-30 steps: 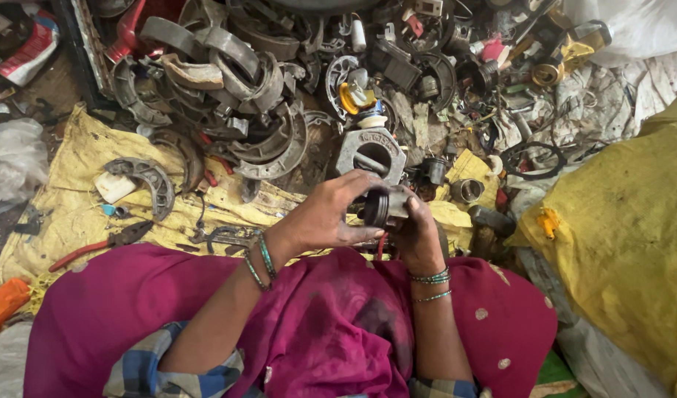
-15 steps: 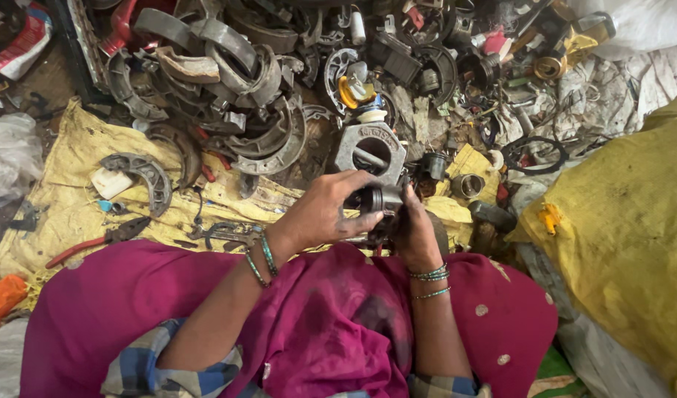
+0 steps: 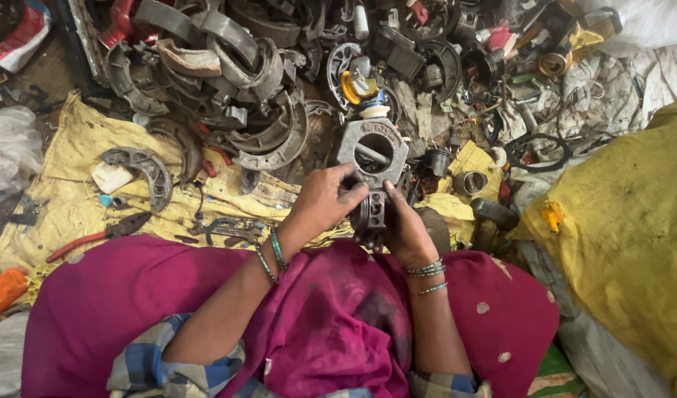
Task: The person sits on the floor and repeatedly rubs a small cylindrical metal part with a dark abrasive pad. The person turns the part over and rubs different sides, occasionally pausing to inspect it. The surrounding area contains piles of scrap metal and tools.
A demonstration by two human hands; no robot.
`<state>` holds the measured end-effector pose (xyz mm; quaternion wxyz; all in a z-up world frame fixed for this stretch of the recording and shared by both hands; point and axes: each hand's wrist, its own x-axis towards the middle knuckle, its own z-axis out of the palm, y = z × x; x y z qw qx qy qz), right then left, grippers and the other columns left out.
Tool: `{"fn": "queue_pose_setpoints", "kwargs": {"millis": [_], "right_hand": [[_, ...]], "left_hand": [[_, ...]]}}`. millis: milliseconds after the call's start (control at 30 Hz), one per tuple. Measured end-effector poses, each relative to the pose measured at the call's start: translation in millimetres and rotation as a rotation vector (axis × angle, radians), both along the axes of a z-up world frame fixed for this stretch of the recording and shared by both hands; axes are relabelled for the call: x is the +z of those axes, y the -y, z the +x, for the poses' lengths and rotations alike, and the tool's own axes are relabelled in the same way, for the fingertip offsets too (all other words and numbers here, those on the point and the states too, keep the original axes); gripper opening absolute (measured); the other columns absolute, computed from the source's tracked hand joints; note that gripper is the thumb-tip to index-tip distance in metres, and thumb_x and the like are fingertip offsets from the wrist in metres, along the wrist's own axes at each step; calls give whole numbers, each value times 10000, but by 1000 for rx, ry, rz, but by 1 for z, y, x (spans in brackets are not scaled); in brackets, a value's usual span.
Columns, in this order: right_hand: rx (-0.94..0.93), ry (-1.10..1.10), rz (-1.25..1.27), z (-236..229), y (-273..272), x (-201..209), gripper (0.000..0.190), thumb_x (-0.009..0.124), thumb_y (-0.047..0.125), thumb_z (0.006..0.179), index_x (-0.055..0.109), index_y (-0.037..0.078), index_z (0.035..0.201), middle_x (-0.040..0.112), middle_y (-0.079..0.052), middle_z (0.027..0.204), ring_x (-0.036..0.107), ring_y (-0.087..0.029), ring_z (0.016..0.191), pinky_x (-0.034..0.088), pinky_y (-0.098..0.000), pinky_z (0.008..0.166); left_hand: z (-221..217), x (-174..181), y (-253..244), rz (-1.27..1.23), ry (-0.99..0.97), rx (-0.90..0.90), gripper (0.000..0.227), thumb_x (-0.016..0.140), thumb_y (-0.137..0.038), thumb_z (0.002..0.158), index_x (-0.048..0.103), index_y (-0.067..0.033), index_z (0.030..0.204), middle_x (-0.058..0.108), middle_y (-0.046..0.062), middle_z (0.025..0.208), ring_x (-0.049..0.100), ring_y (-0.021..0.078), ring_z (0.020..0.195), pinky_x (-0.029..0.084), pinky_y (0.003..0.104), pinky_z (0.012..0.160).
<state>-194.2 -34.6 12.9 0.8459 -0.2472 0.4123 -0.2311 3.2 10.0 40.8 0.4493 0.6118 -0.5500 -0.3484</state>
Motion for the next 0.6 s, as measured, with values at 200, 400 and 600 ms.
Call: {"fn": "queue_pose_setpoints", "kwargs": {"millis": [200, 400, 600], "right_hand": [[-1, 36, 9, 1, 0, 0, 428, 539, 485, 1048, 658, 95, 1179, 744, -71, 919, 716, -200, 720, 596, -352, 610], [-88, -56, 90, -1, 5, -4, 440, 540, 477, 997, 664, 96, 1179, 761, -58, 931, 734, -189, 712, 607, -340, 583], [-57, 80, 34, -3, 5, -14, 409, 574, 467, 1041, 668, 102, 1200, 734, -51, 979, 705, -183, 761, 587, -347, 641]], "left_hand": [[3, 4, 2, 52, 33, -2, 361, 737, -406, 893, 739, -56, 979, 751, 155, 845, 744, 337, 775, 560, 416, 692], [15, 17, 3, -100, 92, -271, 640, 859, -545, 736, 669, -58, 1106, 700, 126, 1033, 717, 327, 983, 560, 416, 838], [17, 18, 3, -153, 164, -369, 812, 894, -527, 690, 563, -25, 1237, 617, 179, 1206, 635, 398, 1136, 517, 450, 951]]}}
